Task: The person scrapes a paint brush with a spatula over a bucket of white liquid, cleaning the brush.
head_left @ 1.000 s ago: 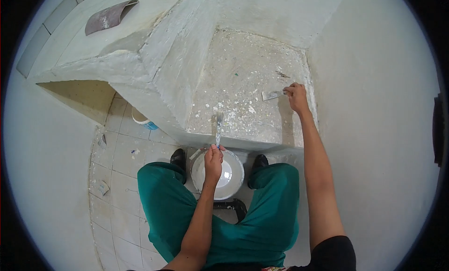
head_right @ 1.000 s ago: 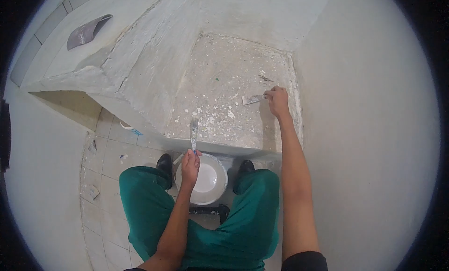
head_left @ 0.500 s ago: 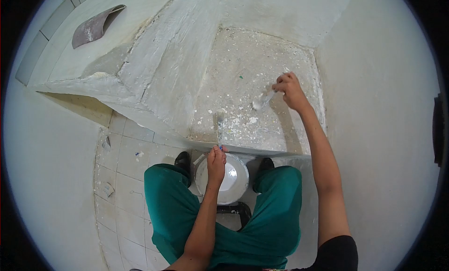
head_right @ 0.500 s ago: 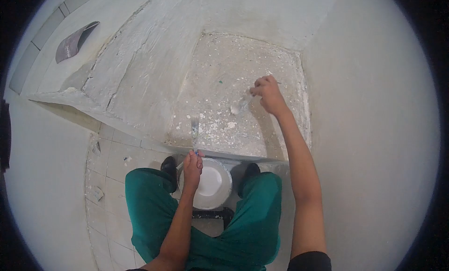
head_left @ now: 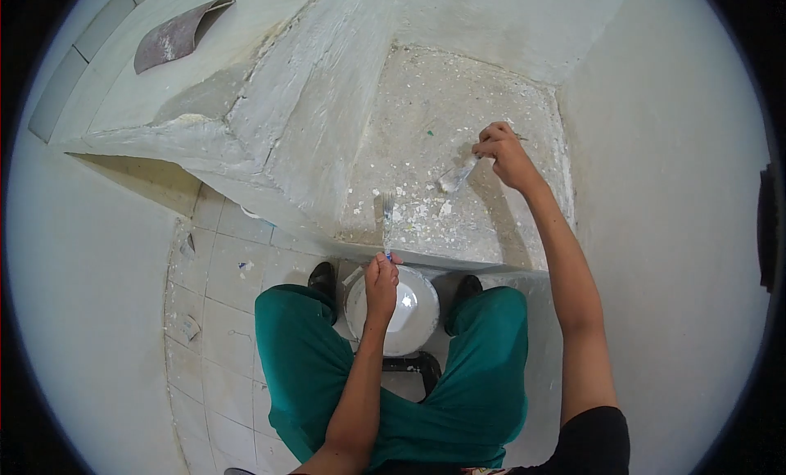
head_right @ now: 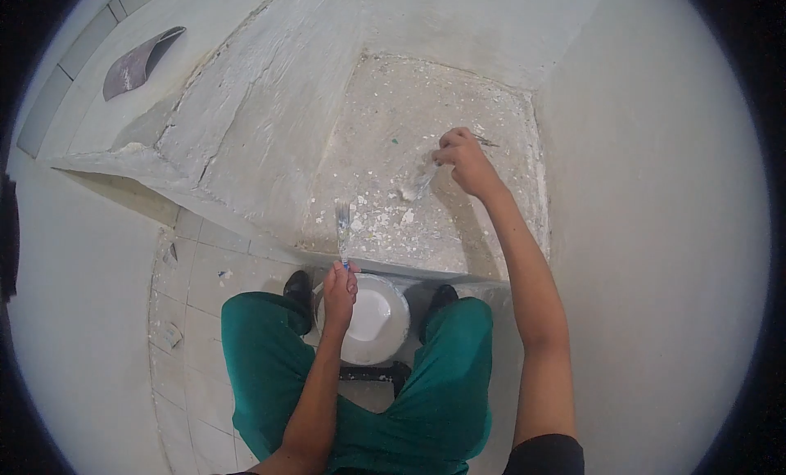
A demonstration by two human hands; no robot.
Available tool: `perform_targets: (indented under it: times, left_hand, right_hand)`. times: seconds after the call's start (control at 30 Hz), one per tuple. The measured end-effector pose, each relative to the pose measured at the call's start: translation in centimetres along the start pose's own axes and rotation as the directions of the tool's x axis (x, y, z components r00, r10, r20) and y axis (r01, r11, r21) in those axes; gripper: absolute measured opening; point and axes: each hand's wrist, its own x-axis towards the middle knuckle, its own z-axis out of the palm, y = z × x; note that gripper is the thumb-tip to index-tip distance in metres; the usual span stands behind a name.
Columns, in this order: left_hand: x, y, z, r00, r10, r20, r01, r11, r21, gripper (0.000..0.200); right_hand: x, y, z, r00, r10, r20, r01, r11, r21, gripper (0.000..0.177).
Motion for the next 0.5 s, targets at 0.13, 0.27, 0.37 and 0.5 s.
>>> perform_targets:
  times: [0.13,0.27,0.37,0.5]
  left_hand:
    - [0.3,-0.6,-0.4,0.999,0.037,0.030,-0.037,0.999,0.017,0.040]
    - [0.4,-0.6,-0.3,0.998,0.049,0.026,-0.051,0.997,0.053,0.041]
    - [0.5,-0.8,-0.5,0.997,0.063,0.034,-0.065,0.997,0.035,0.041]
    - [0.0,-0.1,-0.3,0.998,0.058,0.026,-0.059,0.997,0.055,0.041]
  right_hand:
    - [0.2,2.2,1.4,0.998,0.023,0.052,-0.020,0.998,-0.062,0.030]
    - [0.3,0.3,3.2,0.996,-0.009,0.091,0.009,1.000,-0.006,0.031]
    - [0.6,-3.3,1.1,0.995,-0.070,0.065,0.075,0.993,-0.086,0.030]
    - [-0.4,-7.3,-2.7,0.994,-0.087,-0.071,0.068,0.969,-0.237,0.029]
